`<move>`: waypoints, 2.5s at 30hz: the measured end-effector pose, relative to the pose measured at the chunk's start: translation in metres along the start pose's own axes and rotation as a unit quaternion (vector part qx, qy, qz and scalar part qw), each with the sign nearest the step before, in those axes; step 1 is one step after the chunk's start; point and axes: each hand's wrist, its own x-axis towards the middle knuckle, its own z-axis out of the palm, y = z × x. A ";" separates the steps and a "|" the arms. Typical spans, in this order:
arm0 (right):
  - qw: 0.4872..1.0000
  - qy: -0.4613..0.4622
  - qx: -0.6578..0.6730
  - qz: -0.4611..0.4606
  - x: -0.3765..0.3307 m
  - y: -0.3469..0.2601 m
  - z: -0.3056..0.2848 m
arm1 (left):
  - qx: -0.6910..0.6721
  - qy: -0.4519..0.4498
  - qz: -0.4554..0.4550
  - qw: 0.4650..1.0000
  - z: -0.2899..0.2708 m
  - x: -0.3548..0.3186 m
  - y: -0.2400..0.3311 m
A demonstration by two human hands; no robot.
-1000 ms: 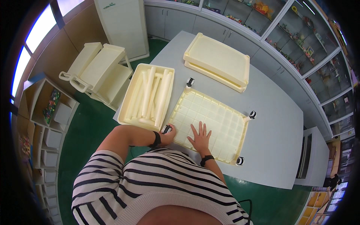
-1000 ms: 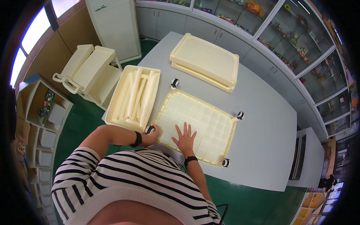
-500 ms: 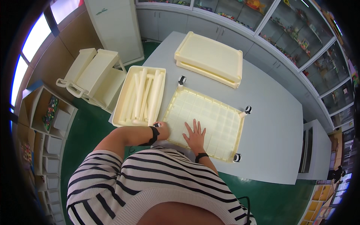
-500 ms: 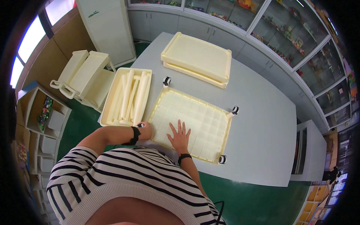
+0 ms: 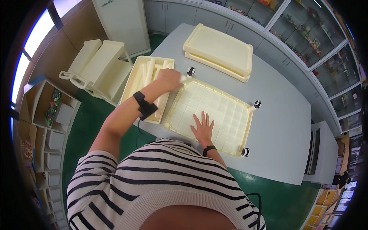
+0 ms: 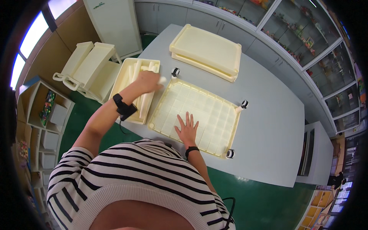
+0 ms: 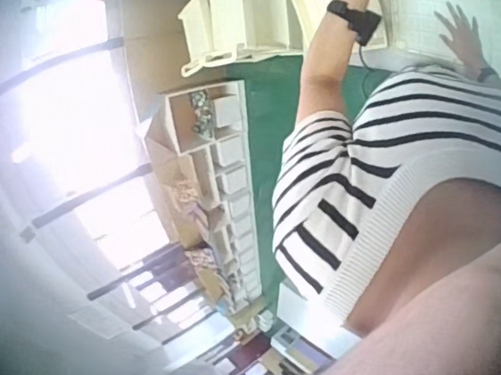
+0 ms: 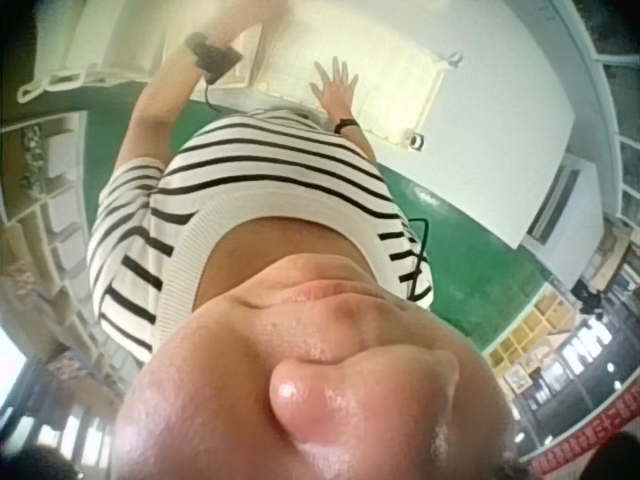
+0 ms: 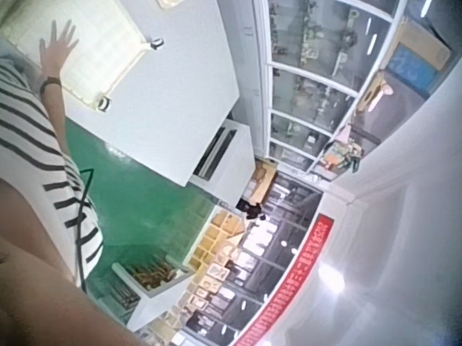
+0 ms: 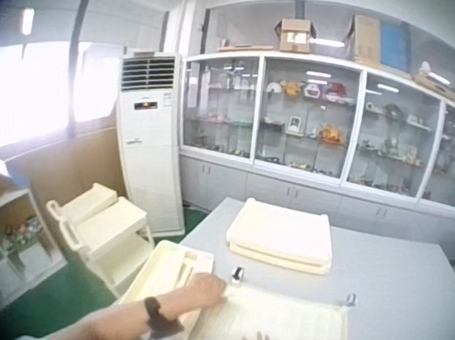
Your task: The person disassembles a plastic multi-tier utility cart by pulling apart the shelves and legs and placing the pieces into a white tray.
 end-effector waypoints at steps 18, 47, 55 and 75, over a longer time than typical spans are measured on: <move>1.000 -0.013 0.010 -0.021 -0.007 0.003 -0.006 | -0.087 0.081 -0.096 0.988 0.186 -0.043 -0.098; 0.998 -0.030 0.045 -0.021 -0.023 0.006 -0.013 | -0.148 0.110 -0.134 0.974 0.207 -0.086 -0.196; 0.998 -0.033 0.042 -0.015 -0.024 0.007 -0.013 | -0.214 0.153 -0.087 0.961 0.168 -0.060 -0.147; 0.970 0.025 0.038 0.240 0.057 0.008 0.014 | 0.200 0.204 0.305 0.909 0.139 0.108 -0.011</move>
